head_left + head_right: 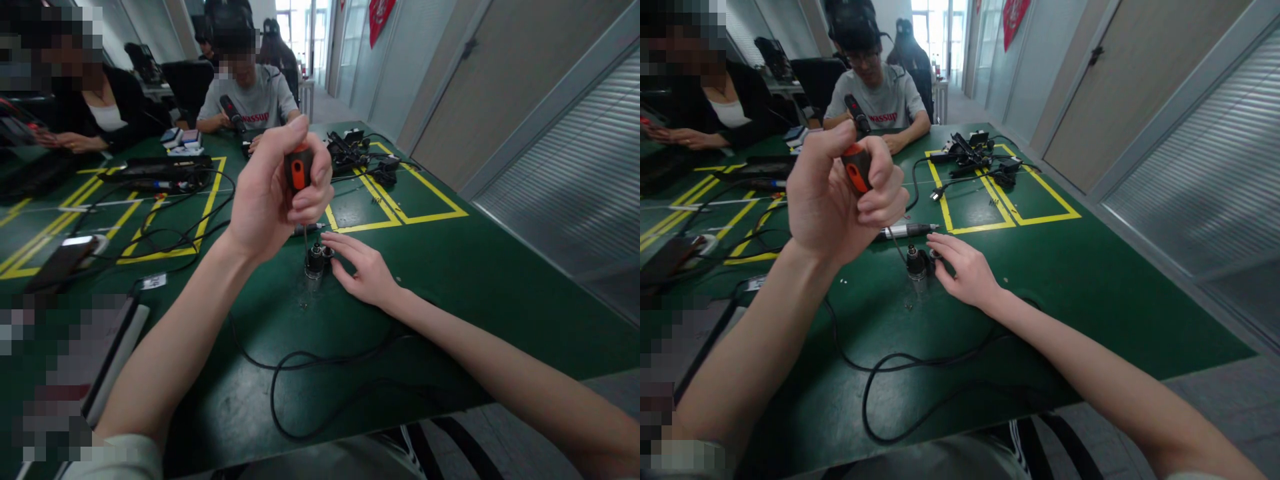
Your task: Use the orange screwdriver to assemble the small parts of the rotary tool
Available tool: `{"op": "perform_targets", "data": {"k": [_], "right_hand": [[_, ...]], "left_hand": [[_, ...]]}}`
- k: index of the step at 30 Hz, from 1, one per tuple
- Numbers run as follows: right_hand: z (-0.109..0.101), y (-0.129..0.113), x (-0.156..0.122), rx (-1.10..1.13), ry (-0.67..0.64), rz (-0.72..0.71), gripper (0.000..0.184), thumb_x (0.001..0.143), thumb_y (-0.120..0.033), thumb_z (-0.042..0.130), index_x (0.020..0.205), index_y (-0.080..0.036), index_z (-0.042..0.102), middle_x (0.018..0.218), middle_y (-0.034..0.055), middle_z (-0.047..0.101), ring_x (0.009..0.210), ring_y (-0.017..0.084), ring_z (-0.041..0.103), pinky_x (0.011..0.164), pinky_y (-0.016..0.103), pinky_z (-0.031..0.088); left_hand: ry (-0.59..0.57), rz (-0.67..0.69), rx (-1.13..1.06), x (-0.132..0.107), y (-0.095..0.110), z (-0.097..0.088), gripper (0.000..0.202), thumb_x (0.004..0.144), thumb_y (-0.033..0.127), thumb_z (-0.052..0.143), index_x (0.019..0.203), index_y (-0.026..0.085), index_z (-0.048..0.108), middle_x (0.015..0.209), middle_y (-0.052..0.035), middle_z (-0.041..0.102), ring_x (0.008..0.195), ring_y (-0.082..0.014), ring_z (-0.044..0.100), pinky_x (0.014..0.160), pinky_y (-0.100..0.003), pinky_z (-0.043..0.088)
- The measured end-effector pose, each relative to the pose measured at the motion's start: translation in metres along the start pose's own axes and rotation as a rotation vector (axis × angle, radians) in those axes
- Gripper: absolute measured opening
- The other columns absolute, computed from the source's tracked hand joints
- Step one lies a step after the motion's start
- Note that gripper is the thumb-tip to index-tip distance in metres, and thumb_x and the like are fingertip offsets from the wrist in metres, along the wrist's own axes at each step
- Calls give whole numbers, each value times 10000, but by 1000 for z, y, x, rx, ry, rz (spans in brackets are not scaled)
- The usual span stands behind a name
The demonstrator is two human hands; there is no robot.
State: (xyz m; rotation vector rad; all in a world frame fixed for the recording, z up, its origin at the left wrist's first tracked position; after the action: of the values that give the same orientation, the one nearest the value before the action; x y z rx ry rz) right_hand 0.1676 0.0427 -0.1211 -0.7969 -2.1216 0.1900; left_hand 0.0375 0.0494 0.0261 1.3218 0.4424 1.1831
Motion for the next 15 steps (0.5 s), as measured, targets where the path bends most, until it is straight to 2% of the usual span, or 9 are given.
{"op": "perform_targets", "data": {"k": [6, 11, 15], "right_hand": [[-1, 0, 1, 8, 26, -11, 417, 971, -143, 545, 1361, -240, 654, 1378, 120, 711, 1297, 293, 674, 1117, 558, 565], [0, -1, -1, 36, 19, -25, 468, 983, -145, 530, 1441, -218, 588, 1474, 161, 630, 1379, 303, 607, 1145, 561, 530], [-2, -4, -1, 37, 26, -59, 492, 990, -152, 527, 1470, -252, 558, 1527, 151, 579, 1427, 325, 552, 1161, 607, 486]], "left_hand": [[7, 3, 19, 1, 0, -1, 651, 882, 697, 623, 513, 194, 437, 462, 62, 190, 375, -49, 143, 394, -244, 76], [-31, 13, 28, 0, -1, 0, 607, 890, 649, 635, 534, 193, 449, 455, 57, 189, 386, -55, 150, 402, -252, 89], [-13, 9, 35, 1, -2, -2, 607, 889, 664, 619, 540, 196, 454, 463, 57, 192, 394, -58, 146, 405, -252, 95]]}}
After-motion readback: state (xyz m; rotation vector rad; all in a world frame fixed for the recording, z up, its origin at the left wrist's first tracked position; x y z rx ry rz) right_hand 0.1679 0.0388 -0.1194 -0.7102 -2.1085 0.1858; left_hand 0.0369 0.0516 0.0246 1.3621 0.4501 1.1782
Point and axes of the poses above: each hand's wrist, its own x-axis towards the middle knuckle, its own z-axis out of the palm, y = z × x, the point moved 6 cm from there along x, towards the middle knuckle
